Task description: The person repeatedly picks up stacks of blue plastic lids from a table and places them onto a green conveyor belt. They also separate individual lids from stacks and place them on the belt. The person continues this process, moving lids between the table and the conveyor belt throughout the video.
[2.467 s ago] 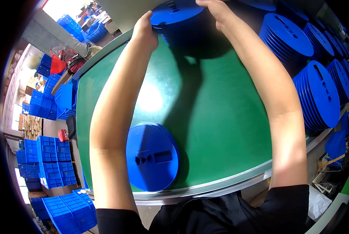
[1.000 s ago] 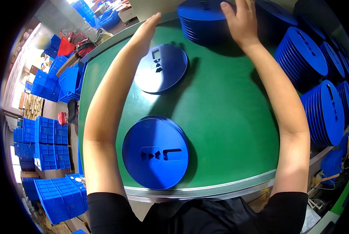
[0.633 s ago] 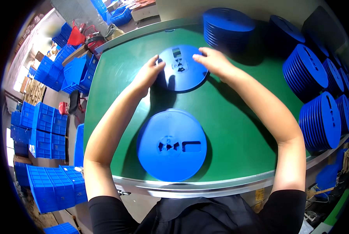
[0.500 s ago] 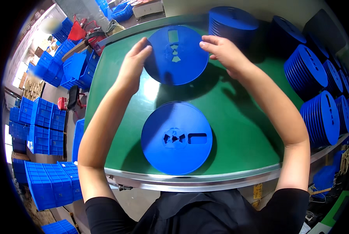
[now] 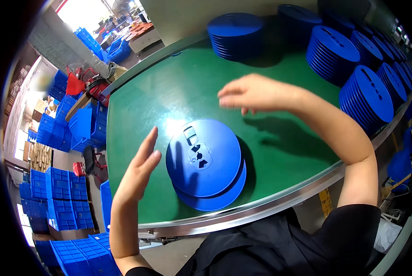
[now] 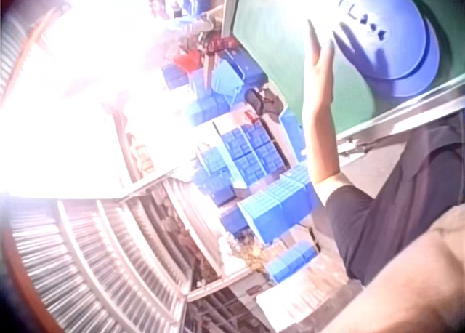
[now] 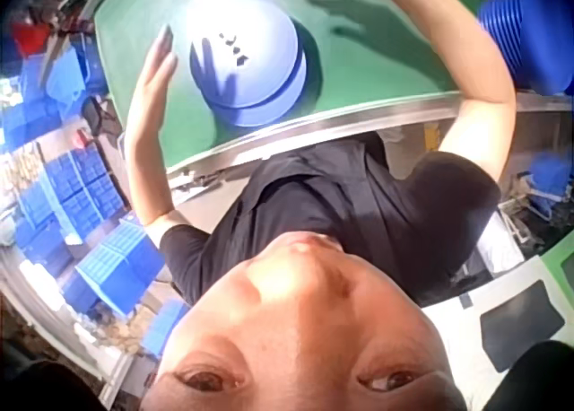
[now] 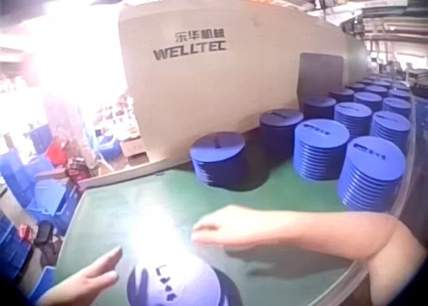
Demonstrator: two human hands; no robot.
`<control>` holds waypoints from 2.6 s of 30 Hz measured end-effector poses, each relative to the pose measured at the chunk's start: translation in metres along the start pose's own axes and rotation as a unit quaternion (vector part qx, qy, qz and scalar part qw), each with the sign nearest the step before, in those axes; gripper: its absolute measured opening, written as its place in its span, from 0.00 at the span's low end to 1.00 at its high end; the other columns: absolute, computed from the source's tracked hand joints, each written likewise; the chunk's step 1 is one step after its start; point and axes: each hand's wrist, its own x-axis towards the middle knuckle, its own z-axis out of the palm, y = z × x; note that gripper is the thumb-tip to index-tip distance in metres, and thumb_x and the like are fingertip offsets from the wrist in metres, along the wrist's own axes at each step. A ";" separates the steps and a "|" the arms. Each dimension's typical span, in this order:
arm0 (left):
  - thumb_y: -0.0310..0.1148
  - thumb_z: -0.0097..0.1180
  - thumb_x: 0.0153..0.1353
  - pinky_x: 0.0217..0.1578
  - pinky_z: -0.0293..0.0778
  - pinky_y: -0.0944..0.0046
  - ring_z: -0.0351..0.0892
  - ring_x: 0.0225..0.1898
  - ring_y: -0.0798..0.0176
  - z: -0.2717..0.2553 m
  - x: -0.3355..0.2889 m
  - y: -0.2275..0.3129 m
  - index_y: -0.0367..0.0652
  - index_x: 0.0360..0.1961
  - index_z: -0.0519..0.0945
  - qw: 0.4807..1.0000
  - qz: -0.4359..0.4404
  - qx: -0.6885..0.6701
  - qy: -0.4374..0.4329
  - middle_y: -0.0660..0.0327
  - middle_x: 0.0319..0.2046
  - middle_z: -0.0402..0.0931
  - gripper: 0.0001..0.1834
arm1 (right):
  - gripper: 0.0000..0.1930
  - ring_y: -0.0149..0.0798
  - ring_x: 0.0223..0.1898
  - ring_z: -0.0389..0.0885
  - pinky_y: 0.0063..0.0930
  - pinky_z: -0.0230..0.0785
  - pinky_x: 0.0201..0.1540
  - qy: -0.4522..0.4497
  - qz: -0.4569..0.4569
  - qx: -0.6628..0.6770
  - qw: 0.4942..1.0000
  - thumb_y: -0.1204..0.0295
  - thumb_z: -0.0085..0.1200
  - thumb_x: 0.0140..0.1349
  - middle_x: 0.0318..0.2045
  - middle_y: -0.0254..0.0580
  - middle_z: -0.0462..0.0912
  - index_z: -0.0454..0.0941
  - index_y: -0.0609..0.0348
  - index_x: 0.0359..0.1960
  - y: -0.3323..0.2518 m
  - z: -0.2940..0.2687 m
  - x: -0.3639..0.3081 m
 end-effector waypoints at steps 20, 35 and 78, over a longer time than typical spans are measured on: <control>0.64 0.27 0.60 0.63 0.36 0.42 0.40 0.67 0.48 0.086 0.365 0.046 0.53 0.65 0.53 0.963 0.001 -0.258 0.084 0.54 0.66 0.44 0.37 | 0.34 0.44 0.63 0.54 0.38 0.49 0.62 0.396 -0.093 0.472 0.782 0.46 0.31 0.65 0.62 0.49 0.58 0.56 0.63 0.61 0.152 -0.139 0.142; 0.52 0.20 0.64 0.58 0.59 0.47 0.65 0.56 0.48 0.119 0.299 0.121 0.39 0.55 0.66 0.881 0.137 -0.436 0.124 0.53 0.53 0.68 0.33 | 0.34 0.51 0.57 0.65 0.41 0.58 0.58 0.502 -0.030 0.441 0.743 0.43 0.34 0.60 0.57 0.52 0.66 0.62 0.59 0.58 0.088 -0.133 0.101; 0.66 0.20 0.60 0.63 0.28 0.43 0.37 0.66 0.44 0.395 0.154 0.173 0.61 0.67 0.45 0.937 -0.024 -0.219 -0.271 0.58 0.67 0.39 0.38 | 0.32 0.37 0.53 0.71 0.40 0.65 0.50 0.563 0.152 0.264 0.768 0.40 0.29 0.62 0.52 0.35 0.72 0.62 0.48 0.59 0.174 -0.108 -0.326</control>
